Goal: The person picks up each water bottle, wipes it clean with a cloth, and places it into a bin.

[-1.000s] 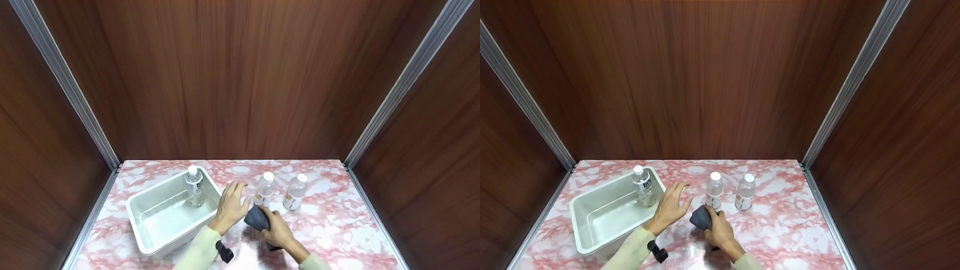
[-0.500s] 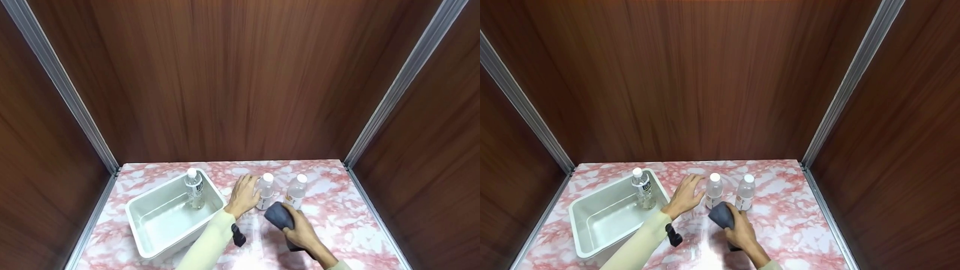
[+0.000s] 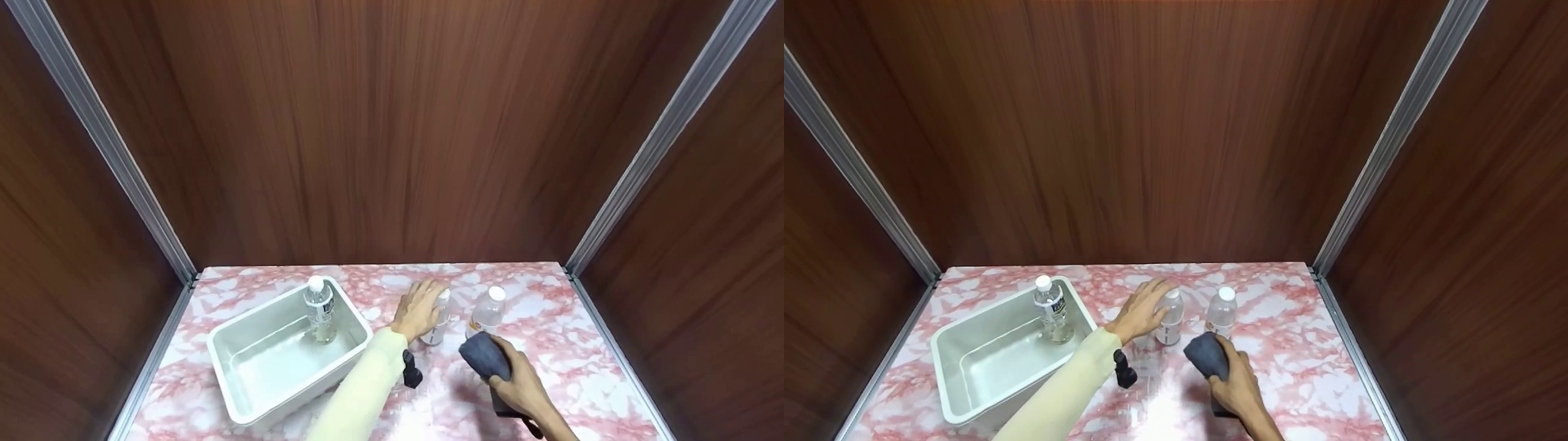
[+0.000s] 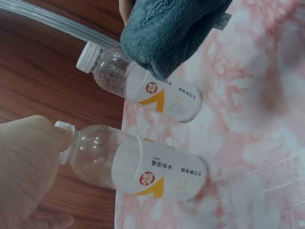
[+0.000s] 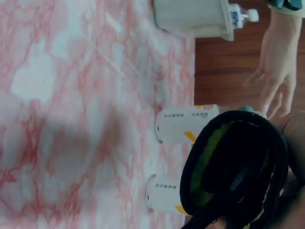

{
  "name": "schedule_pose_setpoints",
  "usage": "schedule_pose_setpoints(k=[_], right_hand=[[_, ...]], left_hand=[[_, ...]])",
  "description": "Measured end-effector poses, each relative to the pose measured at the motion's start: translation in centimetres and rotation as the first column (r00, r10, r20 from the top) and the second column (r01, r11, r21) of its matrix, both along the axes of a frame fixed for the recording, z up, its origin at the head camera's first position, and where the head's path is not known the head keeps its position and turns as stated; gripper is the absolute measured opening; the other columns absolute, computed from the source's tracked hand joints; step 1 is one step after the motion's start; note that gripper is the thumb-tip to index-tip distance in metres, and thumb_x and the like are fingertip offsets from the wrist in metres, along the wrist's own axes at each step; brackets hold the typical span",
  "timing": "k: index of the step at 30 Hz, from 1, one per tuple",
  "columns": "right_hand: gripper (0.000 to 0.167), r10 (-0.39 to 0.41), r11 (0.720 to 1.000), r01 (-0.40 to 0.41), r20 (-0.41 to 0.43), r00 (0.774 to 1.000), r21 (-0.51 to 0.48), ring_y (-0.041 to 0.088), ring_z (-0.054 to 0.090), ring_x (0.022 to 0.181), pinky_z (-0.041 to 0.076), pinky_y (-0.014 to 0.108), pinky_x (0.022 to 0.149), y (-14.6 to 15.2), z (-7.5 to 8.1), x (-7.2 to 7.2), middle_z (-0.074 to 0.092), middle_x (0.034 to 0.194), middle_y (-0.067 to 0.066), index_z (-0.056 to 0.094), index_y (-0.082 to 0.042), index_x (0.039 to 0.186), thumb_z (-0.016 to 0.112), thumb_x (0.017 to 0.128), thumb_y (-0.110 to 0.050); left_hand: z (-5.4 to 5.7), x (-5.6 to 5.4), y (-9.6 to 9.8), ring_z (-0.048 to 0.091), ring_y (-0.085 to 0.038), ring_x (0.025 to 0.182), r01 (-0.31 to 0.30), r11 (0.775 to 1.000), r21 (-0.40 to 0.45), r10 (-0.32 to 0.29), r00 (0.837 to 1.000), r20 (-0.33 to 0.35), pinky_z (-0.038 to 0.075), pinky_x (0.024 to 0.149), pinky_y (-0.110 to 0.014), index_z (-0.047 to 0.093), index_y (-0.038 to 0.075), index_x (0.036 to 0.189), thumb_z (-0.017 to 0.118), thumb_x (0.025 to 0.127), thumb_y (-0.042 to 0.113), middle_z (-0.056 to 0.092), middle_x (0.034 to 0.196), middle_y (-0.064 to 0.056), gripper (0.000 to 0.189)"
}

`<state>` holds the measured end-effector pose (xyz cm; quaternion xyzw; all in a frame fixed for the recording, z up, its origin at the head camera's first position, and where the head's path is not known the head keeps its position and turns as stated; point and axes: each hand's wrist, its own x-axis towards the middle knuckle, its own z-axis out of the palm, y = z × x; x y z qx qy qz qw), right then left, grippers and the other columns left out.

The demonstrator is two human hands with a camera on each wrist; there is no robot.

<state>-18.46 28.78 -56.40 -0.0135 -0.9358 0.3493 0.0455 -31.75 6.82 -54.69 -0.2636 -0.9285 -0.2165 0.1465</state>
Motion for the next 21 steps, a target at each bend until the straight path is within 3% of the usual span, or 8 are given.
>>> schedule_pose_setpoints(k=[5, 11, 15, 21], right_hand=[[0.082, -0.013, 1.000, 0.013, -0.014, 1.000, -0.015, 0.029, 0.059, 0.101, 0.047, 0.040, 0.080, 0.7, 0.3, 0.0, 0.063, 0.126, 0.024, 0.048, -0.017, 0.150, 0.069, 0.072, 0.000], [0.082, -0.024, 0.999, 0.023, -0.036, 0.999, -0.039, 0.031, 0.060, 0.105, 0.047, 0.042, 0.084, 0.9, 0.4, 0.0, 0.063, 0.128, 0.026, 0.048, -0.016, 0.150, 0.069, 0.072, 0.001], [0.081, -0.007, 0.997, 0.003, -0.064, 0.998, -0.071, 0.031, 0.060, 0.107, 0.046, 0.042, 0.087, 0.7, 0.6, -0.2, 0.063, 0.132, 0.025, 0.049, -0.014, 0.149, 0.068, 0.072, 0.003], [0.080, 0.007, 0.995, -0.018, -0.105, 0.994, -0.099, 0.031, 0.059, 0.105, 0.046, 0.042, 0.087, 0.2, 1.0, -0.7, 0.062, 0.133, 0.024, 0.050, -0.013, 0.148, 0.066, 0.072, 0.004]], left_hand=[[-0.6, 0.0, 0.4, 0.063, -0.025, 0.120, 0.042, 0.999, 0.026, -0.040, 0.995, -0.087, 0.058, 0.093, -0.040, 0.066, 0.019, 0.127, 0.071, 0.088, 0.012, 0.066, 0.131, -0.005, 0.040], [-1.7, 0.7, 0.4, 0.065, -0.020, 0.111, 0.031, 0.997, 0.065, -0.017, 0.980, -0.198, 0.058, 0.089, -0.034, 0.068, 0.020, 0.113, 0.076, 0.083, 0.008, 0.068, 0.116, -0.001, 0.033], [-2.3, 1.3, 0.2, 0.065, -0.019, 0.106, 0.033, 0.995, 0.090, -0.011, 0.973, -0.232, 0.057, 0.091, -0.031, 0.068, 0.019, 0.110, 0.075, 0.083, 0.008, 0.067, 0.109, -0.001, 0.030], [-2.8, 2.4, -0.7, 0.064, -0.019, 0.108, 0.049, 0.993, 0.106, -0.020, 0.965, -0.261, 0.055, 0.097, -0.031, 0.068, 0.018, 0.112, 0.076, 0.086, 0.014, 0.067, 0.111, -0.002, 0.028]])
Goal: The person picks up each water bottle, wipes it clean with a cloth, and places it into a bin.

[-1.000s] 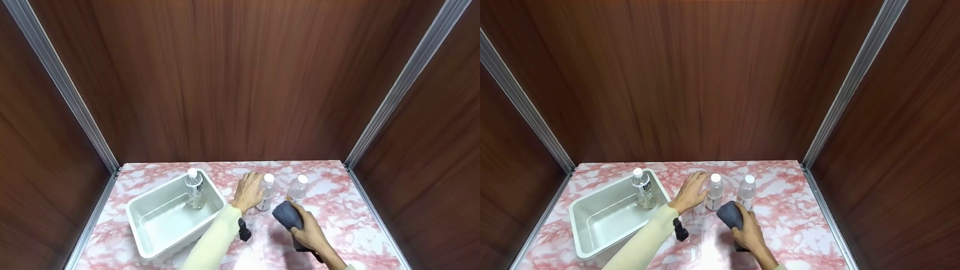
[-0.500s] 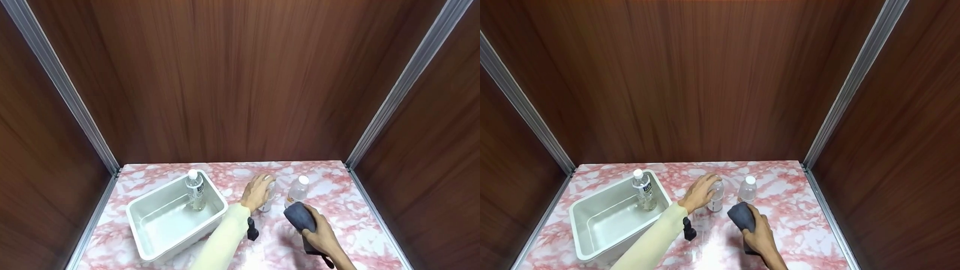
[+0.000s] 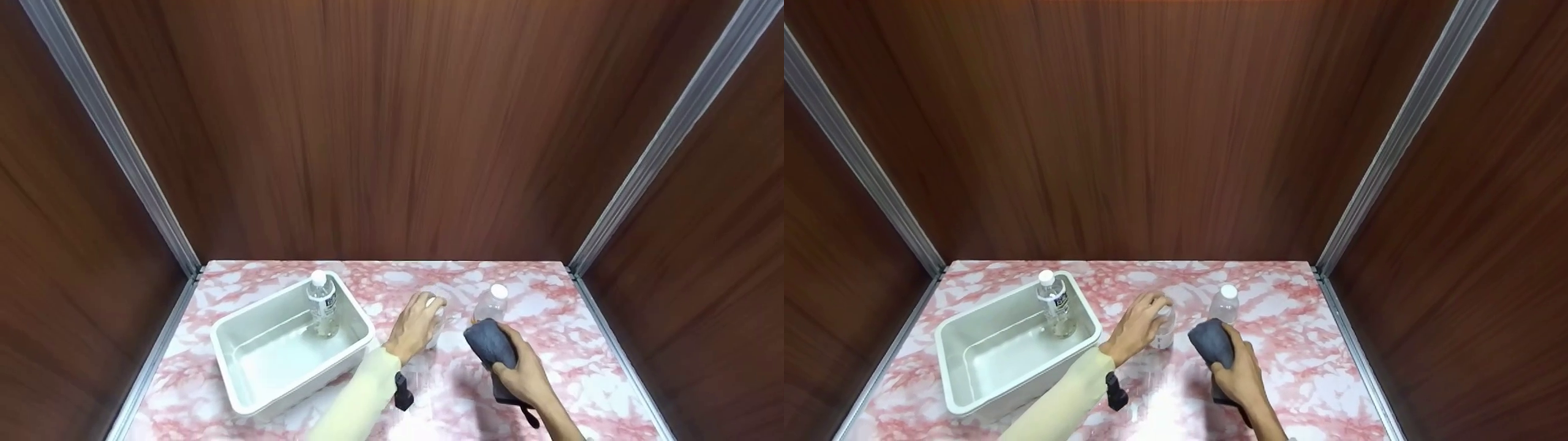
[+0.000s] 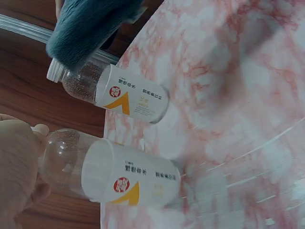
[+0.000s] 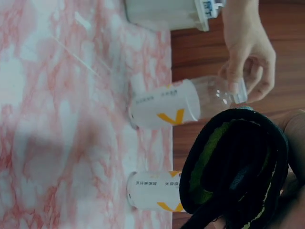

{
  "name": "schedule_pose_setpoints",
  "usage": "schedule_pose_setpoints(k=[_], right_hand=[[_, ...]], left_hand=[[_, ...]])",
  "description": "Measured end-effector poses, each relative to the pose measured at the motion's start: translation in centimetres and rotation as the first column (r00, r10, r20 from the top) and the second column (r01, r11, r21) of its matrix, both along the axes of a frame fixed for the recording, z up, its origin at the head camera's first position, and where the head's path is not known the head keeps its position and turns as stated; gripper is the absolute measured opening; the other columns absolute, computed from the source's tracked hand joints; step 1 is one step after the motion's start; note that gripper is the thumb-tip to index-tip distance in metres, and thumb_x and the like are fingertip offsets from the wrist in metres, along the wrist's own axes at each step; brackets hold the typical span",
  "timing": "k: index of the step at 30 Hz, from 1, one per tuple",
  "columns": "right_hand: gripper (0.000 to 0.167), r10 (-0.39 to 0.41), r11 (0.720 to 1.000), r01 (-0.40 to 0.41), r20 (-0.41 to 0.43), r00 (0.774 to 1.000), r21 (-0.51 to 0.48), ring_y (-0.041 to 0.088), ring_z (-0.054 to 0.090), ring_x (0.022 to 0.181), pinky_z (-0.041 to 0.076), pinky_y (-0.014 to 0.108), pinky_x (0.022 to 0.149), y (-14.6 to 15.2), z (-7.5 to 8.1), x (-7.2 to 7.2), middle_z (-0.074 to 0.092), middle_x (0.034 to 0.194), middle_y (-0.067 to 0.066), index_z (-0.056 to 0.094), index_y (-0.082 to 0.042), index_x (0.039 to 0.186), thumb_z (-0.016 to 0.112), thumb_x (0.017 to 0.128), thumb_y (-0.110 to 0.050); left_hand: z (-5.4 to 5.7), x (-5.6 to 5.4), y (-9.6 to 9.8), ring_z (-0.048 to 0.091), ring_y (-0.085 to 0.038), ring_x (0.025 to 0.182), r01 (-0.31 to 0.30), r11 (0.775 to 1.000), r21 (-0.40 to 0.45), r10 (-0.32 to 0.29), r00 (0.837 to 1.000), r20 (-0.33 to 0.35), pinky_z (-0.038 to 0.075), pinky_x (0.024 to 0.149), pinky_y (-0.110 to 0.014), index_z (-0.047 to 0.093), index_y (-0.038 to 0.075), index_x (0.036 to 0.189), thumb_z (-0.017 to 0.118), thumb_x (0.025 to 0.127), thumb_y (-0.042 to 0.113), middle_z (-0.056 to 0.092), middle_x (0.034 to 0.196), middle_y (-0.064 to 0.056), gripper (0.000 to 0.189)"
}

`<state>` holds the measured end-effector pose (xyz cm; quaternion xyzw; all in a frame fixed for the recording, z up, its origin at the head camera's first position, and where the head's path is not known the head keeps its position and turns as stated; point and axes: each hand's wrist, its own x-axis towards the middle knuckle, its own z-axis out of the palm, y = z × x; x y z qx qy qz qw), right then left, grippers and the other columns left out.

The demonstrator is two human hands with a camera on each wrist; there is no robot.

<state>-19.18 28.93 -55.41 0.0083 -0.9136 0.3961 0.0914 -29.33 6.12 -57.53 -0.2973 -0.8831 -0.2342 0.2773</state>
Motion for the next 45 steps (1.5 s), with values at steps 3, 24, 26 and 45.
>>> schedule_pose_setpoints(k=[3, 24, 26, 45], right_hand=[[0.079, 0.000, 1.000, 0.000, 0.003, 1.000, -0.005, 0.032, 0.059, 0.106, 0.046, 0.042, 0.086, -0.4, 0.2, -0.3, 0.062, 0.133, 0.025, 0.049, -0.014, 0.148, 0.067, 0.073, 0.003], [0.077, 0.045, 0.994, -0.044, 0.007, 0.999, -0.095, 0.037, 0.057, 0.117, 0.046, 0.049, 0.099, -6.0, 1.1, -4.0, 0.055, 0.142, 0.027, 0.049, -0.006, 0.149, 0.071, 0.075, -0.001], [0.078, 0.054, 0.992, -0.053, 0.006, 0.999, -0.113, 0.035, 0.058, 0.116, 0.046, 0.048, 0.099, -6.6, 1.1, -4.4, 0.057, 0.141, 0.026, 0.049, -0.006, 0.149, 0.071, 0.074, 0.000], [0.075, 0.276, 0.960, -0.278, -0.034, 0.960, -0.045, 0.035, 0.059, 0.107, 0.052, 0.048, 0.088, -10.5, -0.1, -5.0, 0.051, 0.137, 0.035, 0.042, -0.015, 0.155, 0.071, 0.086, -0.010]], left_hand=[[-0.1, 0.6, -0.7, 0.064, -0.020, 0.109, 0.011, 0.999, 0.040, -0.011, 1.000, -0.001, 0.055, 0.098, -0.032, 0.069, 0.017, 0.113, 0.075, 0.086, 0.014, 0.068, 0.113, -0.004, 0.027], [-1.6, 4.4, -4.3, 0.067, -0.022, 0.107, -0.043, 0.981, 0.191, 0.036, 0.999, 0.040, 0.053, 0.101, -0.040, 0.068, 0.011, 0.113, 0.075, 0.087, 0.018, 0.071, 0.113, -0.006, 0.028], [-2.0, 4.5, -4.4, 0.068, -0.023, 0.106, -0.045, 0.979, 0.200, 0.037, 0.998, 0.044, 0.054, 0.098, -0.040, 0.069, 0.011, 0.115, 0.074, 0.087, 0.018, 0.071, 0.113, -0.006, 0.029], [-2.7, 5.5, -5.3, 0.066, -0.026, 0.108, -0.053, 0.956, 0.289, 0.010, 0.989, 0.151, 0.056, 0.095, -0.041, 0.068, 0.012, 0.122, 0.072, 0.089, 0.012, 0.068, 0.119, -0.007, 0.034]])
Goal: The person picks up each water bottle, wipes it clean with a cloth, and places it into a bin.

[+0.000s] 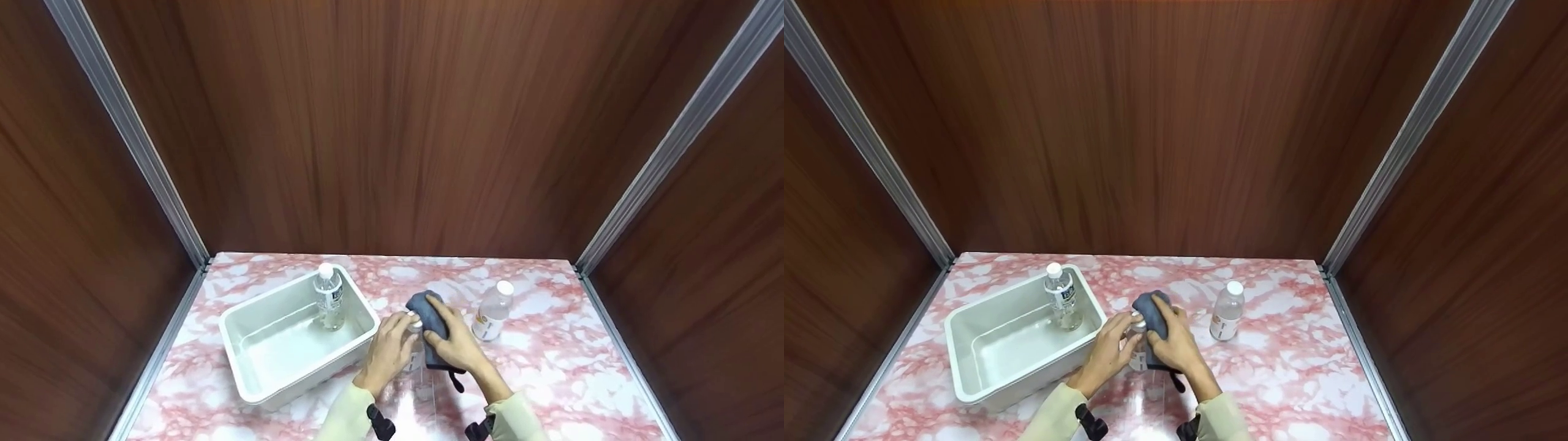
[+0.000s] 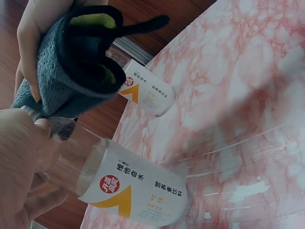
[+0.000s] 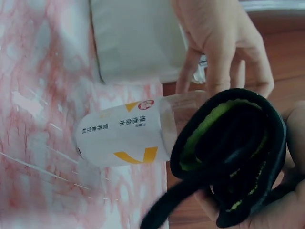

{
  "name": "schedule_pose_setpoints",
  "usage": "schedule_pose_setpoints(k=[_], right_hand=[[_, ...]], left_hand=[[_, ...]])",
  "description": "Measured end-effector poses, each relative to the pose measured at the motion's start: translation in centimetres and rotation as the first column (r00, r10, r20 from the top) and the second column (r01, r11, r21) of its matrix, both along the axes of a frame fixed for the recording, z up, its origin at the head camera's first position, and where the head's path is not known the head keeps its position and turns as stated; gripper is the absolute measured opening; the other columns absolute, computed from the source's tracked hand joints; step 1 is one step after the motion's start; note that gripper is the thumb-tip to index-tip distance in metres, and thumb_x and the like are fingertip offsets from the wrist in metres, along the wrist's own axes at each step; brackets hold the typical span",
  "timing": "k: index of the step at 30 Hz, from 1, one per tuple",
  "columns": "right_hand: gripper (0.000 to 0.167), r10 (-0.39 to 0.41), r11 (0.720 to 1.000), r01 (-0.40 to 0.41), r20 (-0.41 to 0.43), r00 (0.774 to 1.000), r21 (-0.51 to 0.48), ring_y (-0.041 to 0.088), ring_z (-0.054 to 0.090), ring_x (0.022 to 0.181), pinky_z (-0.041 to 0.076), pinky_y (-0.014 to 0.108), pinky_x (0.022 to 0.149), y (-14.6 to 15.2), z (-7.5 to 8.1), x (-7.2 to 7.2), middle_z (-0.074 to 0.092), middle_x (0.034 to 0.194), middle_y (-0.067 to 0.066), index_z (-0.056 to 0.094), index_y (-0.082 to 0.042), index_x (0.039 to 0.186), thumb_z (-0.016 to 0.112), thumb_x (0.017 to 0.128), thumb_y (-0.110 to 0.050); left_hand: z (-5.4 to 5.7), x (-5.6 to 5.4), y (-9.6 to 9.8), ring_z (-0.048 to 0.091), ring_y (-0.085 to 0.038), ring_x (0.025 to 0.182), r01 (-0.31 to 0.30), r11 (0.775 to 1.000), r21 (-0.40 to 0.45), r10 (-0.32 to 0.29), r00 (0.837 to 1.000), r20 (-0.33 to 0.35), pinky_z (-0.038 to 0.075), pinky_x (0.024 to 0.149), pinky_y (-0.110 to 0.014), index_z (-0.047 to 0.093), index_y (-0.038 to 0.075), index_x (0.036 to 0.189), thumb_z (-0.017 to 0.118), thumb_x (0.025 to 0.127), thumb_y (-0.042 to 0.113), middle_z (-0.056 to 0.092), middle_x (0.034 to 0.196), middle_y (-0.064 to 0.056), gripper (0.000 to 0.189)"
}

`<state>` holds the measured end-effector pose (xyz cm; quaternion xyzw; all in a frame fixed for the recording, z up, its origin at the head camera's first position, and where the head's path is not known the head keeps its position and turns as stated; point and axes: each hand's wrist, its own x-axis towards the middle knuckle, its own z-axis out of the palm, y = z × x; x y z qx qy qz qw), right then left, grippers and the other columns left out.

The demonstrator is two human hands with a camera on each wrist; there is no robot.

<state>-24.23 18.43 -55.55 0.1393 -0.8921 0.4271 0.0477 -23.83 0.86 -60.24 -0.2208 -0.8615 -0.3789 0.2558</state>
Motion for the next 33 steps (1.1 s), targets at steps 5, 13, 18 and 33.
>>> schedule_pose_setpoints(k=[5, 13, 18, 33], right_hand=[[0.085, 0.050, 0.997, -0.050, 0.008, 0.999, 0.050, 0.039, 0.059, 0.110, 0.051, 0.051, 0.091, -0.4, -0.3, 0.2, 0.047, 0.137, 0.040, 0.034, -0.011, 0.158, 0.073, 0.084, -0.015], [0.089, 0.060, 0.995, -0.059, -0.016, 0.998, 0.086, 0.039, 0.059, 0.109, 0.051, 0.052, 0.092, -0.6, -1.0, 0.4, 0.048, 0.133, 0.039, 0.033, -0.009, 0.158, 0.076, 0.080, -0.015], [0.089, 0.061, 0.996, -0.060, -0.009, 0.998, 0.068, 0.032, 0.058, 0.099, 0.052, 0.044, 0.084, -0.7, -1.2, 0.3, 0.047, 0.129, 0.038, 0.032, -0.010, 0.158, 0.070, 0.077, -0.010], [0.089, 0.083, 0.996, -0.084, 0.023, 0.996, 0.039, 0.033, 0.059, 0.096, 0.053, 0.045, 0.080, -0.8, -2.1, -0.2, 0.040, 0.130, 0.040, 0.029, -0.011, 0.159, 0.064, 0.078, -0.006]], left_hand=[[0.0, 0.0, -0.1, 0.065, -0.026, 0.106, 0.026, 1.000, 0.006, -0.026, 1.000, 0.003, 0.056, 0.095, -0.042, 0.067, 0.010, 0.122, 0.069, 0.088, 0.006, 0.068, 0.118, -0.007, 0.035], [-0.3, -0.1, 0.0, 0.066, -0.026, 0.104, 0.009, 1.000, 0.021, -0.009, 1.000, -0.026, 0.057, 0.091, -0.041, 0.068, 0.011, 0.121, 0.071, 0.085, 0.004, 0.068, 0.115, -0.005, 0.037], [-0.3, -0.2, 0.0, 0.066, -0.026, 0.103, 0.007, 1.000, 0.023, -0.006, 0.999, -0.044, 0.057, 0.090, -0.041, 0.068, 0.011, 0.122, 0.072, 0.085, 0.004, 0.068, 0.114, -0.005, 0.038], [-0.2, -0.1, 0.0, 0.065, -0.025, 0.107, -0.013, 1.000, 0.011, 0.013, 1.000, -0.019, 0.056, 0.095, -0.042, 0.067, 0.012, 0.126, 0.071, 0.087, 0.007, 0.068, 0.115, -0.005, 0.040]])
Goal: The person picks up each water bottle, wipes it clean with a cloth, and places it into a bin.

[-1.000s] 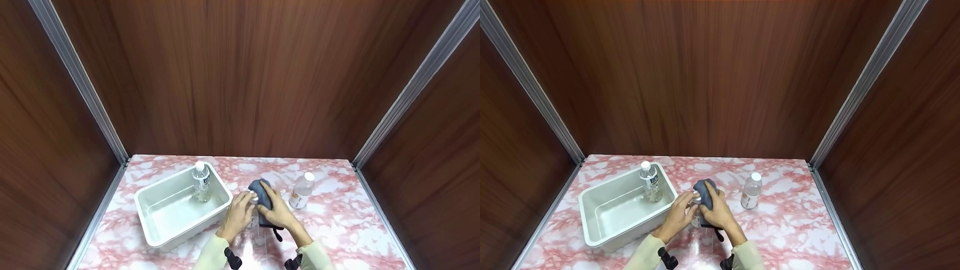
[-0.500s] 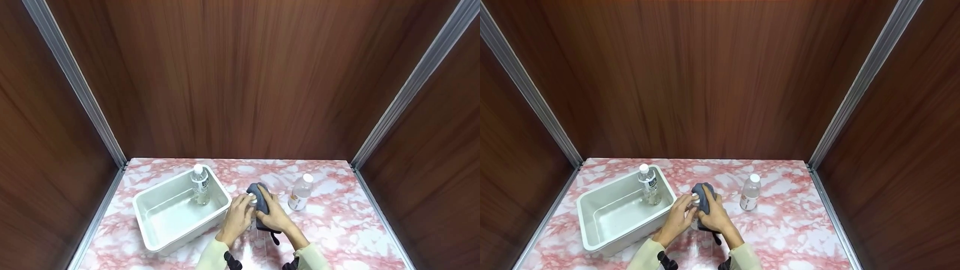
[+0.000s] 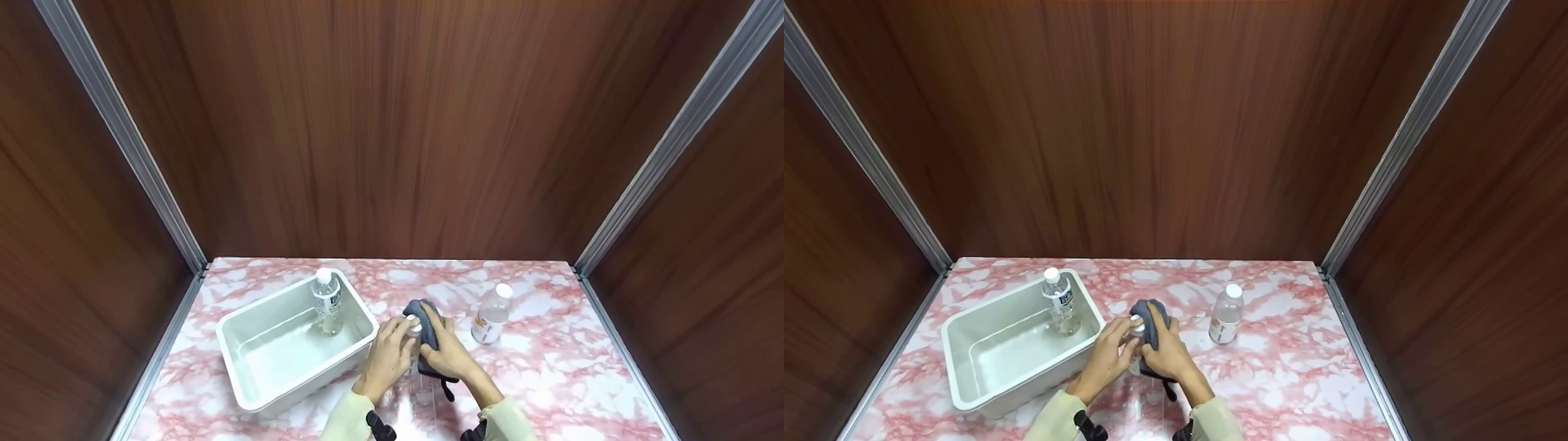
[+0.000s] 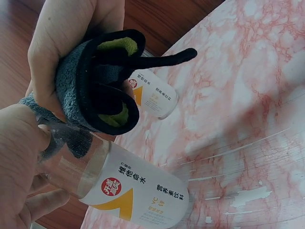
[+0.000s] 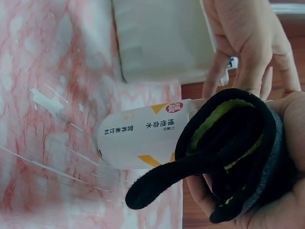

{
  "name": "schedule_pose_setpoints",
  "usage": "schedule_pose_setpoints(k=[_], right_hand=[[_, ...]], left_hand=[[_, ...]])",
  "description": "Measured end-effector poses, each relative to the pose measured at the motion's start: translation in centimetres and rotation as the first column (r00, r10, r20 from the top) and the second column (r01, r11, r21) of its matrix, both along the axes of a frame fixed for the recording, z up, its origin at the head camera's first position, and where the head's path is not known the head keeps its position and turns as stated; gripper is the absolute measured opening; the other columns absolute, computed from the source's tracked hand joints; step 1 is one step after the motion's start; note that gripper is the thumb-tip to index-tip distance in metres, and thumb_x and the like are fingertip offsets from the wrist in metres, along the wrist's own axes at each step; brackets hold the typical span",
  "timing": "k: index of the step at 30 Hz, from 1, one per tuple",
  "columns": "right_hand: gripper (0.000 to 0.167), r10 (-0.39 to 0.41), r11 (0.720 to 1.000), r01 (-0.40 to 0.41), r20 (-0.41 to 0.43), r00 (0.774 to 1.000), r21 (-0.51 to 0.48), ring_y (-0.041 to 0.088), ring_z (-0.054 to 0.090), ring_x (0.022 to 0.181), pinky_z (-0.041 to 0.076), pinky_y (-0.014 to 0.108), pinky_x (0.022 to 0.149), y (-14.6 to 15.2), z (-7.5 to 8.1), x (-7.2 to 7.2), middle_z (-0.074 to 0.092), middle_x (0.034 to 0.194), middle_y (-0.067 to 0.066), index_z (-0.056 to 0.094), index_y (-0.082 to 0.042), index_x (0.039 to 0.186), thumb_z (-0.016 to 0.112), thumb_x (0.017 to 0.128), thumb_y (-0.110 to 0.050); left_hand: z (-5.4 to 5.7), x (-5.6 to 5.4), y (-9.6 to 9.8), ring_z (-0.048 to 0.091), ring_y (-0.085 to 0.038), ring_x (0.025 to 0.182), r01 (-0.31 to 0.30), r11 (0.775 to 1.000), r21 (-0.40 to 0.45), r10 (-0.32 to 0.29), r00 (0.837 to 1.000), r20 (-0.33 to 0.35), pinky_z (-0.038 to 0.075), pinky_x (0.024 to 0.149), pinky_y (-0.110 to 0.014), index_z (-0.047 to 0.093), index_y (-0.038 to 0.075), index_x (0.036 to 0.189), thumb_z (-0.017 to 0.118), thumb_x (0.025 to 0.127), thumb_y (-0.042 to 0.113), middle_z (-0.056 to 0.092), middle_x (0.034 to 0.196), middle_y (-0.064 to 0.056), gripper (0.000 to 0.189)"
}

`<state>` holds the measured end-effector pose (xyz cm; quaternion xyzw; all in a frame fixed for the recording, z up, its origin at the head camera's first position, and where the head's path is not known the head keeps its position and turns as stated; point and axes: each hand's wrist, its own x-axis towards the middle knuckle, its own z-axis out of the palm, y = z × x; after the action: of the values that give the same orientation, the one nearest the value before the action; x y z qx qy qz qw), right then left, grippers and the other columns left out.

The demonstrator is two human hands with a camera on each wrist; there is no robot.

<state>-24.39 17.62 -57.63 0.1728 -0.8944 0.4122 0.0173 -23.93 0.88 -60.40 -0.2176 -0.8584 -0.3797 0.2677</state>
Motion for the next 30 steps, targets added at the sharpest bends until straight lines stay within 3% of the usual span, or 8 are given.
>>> schedule_pose_setpoints(k=[12, 22, 30], right_hand=[[0.089, -0.017, 1.000, 0.017, 0.041, 0.999, 0.002, 0.033, 0.058, 0.097, 0.053, 0.046, 0.084, -0.2, -0.4, 0.1, 0.037, 0.134, 0.039, 0.022, -0.012, 0.162, 0.060, 0.082, -0.006], [0.088, -0.010, 1.000, 0.010, 0.021, 1.000, -0.012, 0.039, 0.058, 0.104, 0.053, 0.052, 0.090, -0.2, -1.3, 0.1, 0.036, 0.134, 0.042, 0.022, -0.010, 0.161, 0.060, 0.082, -0.006], [0.087, -0.028, 0.999, 0.028, -0.011, 1.000, -0.028, 0.040, 0.057, 0.106, 0.052, 0.054, 0.090, -0.1, -2.1, 0.0, 0.039, 0.132, 0.043, 0.025, -0.008, 0.158, 0.062, 0.080, -0.003]], left_hand=[[-0.1, -0.1, 0.2, 0.065, -0.025, 0.103, -0.008, 1.000, 0.008, 0.008, 0.999, -0.031, 0.056, 0.090, -0.041, 0.068, 0.013, 0.124, 0.073, 0.085, 0.006, 0.068, 0.111, -0.004, 0.040], [-0.4, -0.1, 0.2, 0.065, -0.025, 0.103, -0.031, 1.000, 0.001, 0.031, 0.998, -0.046, 0.057, 0.089, -0.041, 0.068, 0.012, 0.124, 0.074, 0.084, 0.006, 0.067, 0.110, -0.005, 0.041], [-0.4, -0.2, 0.3, 0.065, -0.025, 0.105, -0.029, 1.000, 0.009, 0.029, 0.999, -0.016, 0.057, 0.091, -0.041, 0.068, 0.014, 0.125, 0.074, 0.086, 0.008, 0.068, 0.112, -0.005, 0.041]])
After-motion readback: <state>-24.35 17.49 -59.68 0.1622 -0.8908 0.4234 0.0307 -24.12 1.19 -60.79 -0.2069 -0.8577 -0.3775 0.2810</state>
